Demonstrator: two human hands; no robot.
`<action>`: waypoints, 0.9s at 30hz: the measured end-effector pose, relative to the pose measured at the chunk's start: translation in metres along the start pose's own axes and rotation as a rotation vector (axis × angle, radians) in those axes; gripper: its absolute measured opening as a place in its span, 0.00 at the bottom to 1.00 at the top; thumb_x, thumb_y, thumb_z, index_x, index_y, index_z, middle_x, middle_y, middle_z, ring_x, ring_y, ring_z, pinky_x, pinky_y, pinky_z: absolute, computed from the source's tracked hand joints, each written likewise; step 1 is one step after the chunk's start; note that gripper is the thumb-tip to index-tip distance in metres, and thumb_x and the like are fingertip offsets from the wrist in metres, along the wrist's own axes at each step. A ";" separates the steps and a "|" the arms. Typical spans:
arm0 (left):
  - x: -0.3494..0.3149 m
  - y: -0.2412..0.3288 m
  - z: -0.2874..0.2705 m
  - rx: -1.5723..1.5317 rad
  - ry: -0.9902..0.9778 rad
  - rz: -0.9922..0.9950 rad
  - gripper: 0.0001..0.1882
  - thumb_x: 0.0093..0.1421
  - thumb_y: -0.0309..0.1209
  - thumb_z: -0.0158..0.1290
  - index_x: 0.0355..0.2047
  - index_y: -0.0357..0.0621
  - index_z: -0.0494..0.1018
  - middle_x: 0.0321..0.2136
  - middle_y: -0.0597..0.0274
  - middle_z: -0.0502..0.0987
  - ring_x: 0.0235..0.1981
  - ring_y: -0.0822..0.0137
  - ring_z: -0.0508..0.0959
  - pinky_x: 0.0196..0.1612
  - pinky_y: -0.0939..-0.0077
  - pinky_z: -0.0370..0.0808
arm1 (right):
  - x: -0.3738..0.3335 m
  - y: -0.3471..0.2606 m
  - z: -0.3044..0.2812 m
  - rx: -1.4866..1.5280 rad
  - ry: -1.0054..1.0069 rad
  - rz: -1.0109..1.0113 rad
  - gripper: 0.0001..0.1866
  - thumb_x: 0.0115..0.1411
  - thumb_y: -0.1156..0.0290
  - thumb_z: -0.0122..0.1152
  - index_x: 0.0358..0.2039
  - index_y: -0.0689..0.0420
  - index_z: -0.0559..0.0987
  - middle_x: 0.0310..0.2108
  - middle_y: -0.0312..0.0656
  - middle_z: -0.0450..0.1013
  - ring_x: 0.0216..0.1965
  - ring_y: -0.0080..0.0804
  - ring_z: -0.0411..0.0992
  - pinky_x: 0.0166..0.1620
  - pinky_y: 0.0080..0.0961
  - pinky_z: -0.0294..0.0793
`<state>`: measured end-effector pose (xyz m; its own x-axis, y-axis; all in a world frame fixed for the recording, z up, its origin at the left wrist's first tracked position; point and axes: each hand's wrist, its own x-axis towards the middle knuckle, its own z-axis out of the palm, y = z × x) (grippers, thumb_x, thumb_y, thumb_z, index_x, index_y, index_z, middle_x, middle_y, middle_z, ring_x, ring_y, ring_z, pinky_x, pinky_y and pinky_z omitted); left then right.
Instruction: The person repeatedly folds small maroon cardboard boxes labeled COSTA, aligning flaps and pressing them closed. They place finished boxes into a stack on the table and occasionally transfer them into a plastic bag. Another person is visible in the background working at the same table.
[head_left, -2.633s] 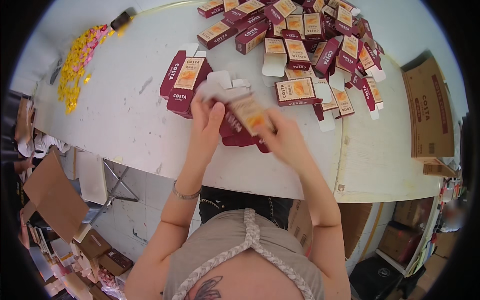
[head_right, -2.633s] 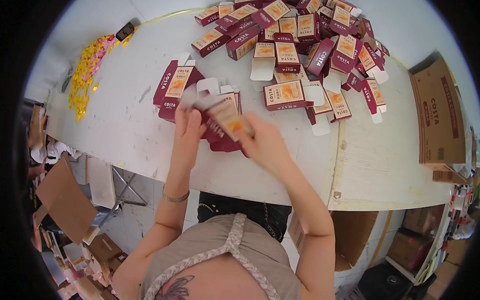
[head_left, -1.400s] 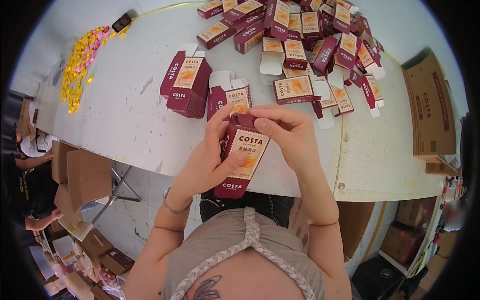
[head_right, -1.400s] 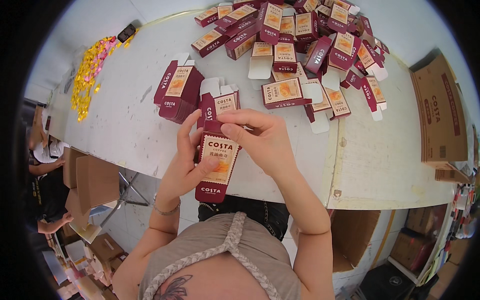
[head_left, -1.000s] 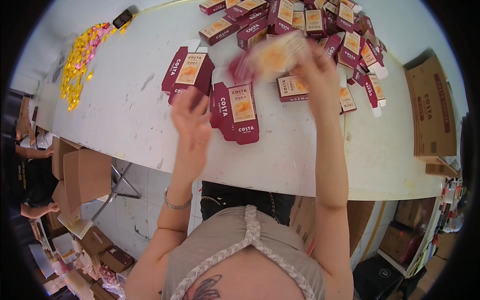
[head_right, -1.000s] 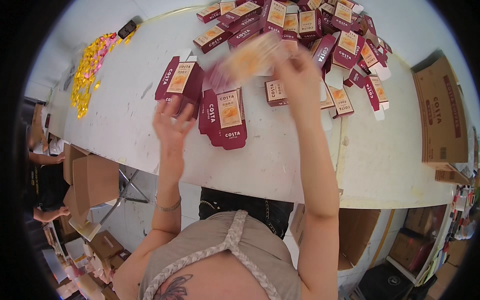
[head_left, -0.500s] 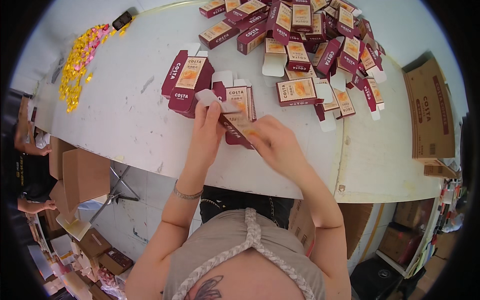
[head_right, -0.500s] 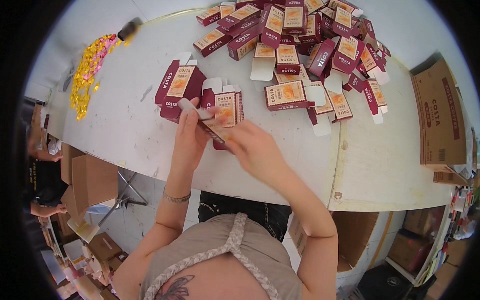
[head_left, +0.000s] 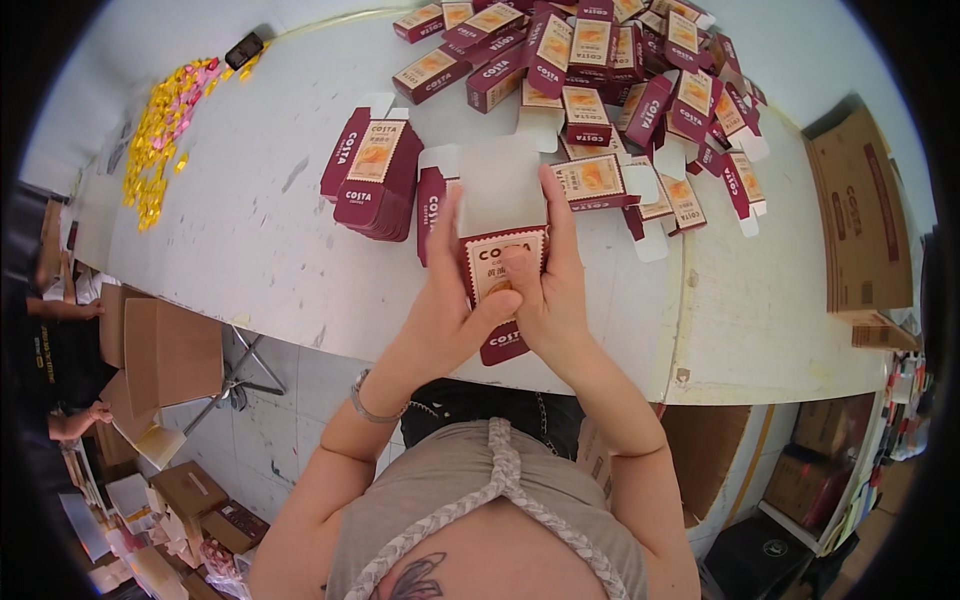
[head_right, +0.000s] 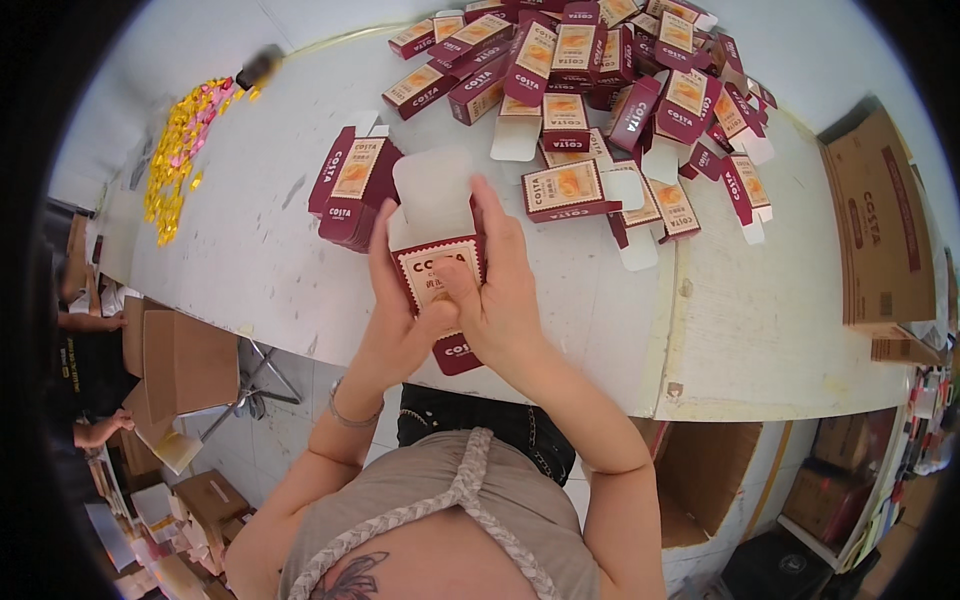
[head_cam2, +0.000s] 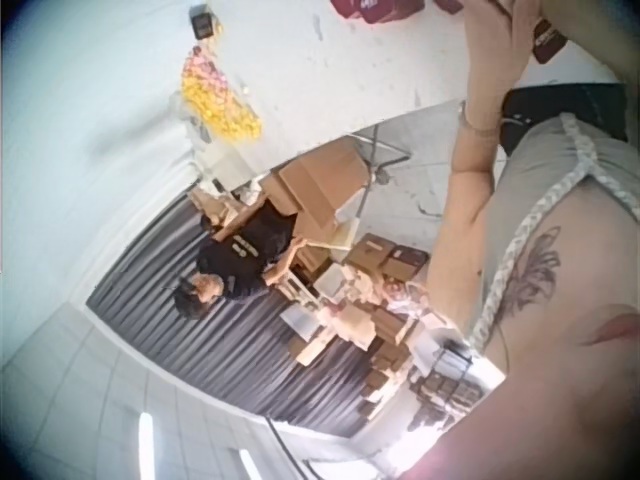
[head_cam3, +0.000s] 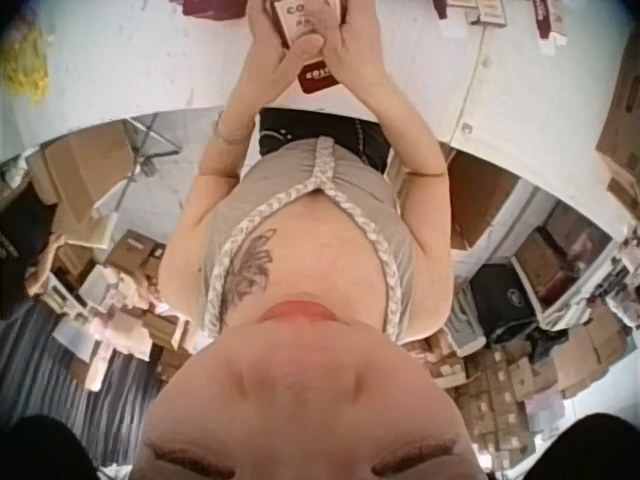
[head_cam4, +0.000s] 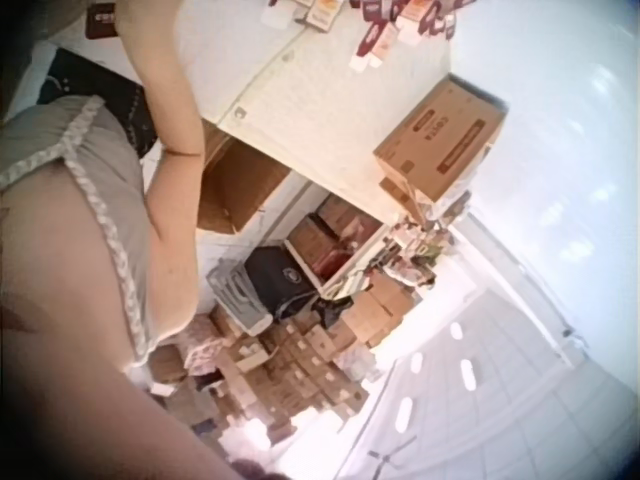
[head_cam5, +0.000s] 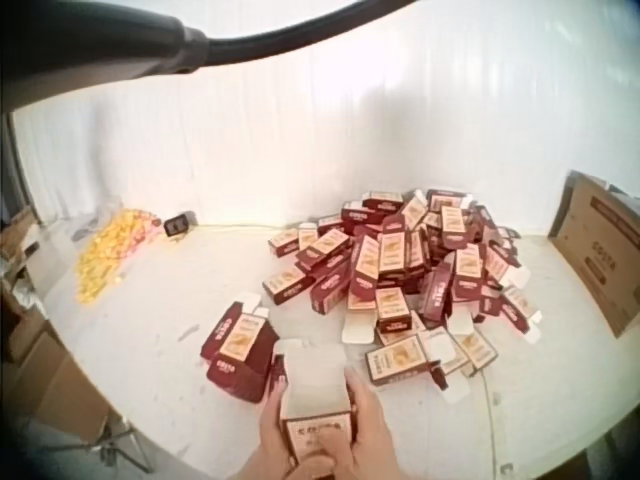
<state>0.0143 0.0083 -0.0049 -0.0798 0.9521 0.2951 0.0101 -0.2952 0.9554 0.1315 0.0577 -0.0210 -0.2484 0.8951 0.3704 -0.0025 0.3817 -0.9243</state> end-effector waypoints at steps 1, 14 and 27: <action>-0.002 -0.004 -0.004 0.136 -0.032 0.039 0.37 0.62 0.31 0.50 0.64 0.40 0.42 0.57 0.50 0.59 0.56 0.62 0.65 0.56 0.69 0.64 | -0.003 0.002 0.001 0.005 0.016 -0.042 0.30 0.59 0.61 0.58 0.57 0.59 0.61 0.41 0.47 0.68 0.42 0.40 0.69 0.47 0.29 0.68; -0.016 -0.005 -0.024 0.327 -0.206 0.003 0.30 0.62 0.30 0.48 0.59 0.38 0.46 0.48 0.46 0.66 0.47 0.59 0.71 0.48 0.70 0.69 | 0.010 -0.007 -0.020 0.703 -0.112 0.455 0.06 0.59 0.75 0.59 0.34 0.64 0.78 0.37 0.36 0.73 0.40 0.18 0.70 0.43 0.18 0.70; -0.028 -0.011 -0.041 0.258 -0.120 -0.198 0.29 0.64 0.33 0.47 0.59 0.39 0.48 0.52 0.50 0.64 0.49 0.59 0.70 0.49 0.68 0.69 | 0.005 -0.015 -0.032 0.212 -0.417 0.342 0.12 0.57 0.74 0.59 0.42 0.57 0.80 0.40 0.41 0.75 0.40 0.25 0.72 0.43 0.21 0.73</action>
<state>-0.0243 -0.0184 -0.0243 0.0121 0.9960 0.0889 0.2593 -0.0890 0.9617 0.1609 0.0635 -0.0027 -0.6300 0.7763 0.0188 -0.0378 -0.0065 -0.9993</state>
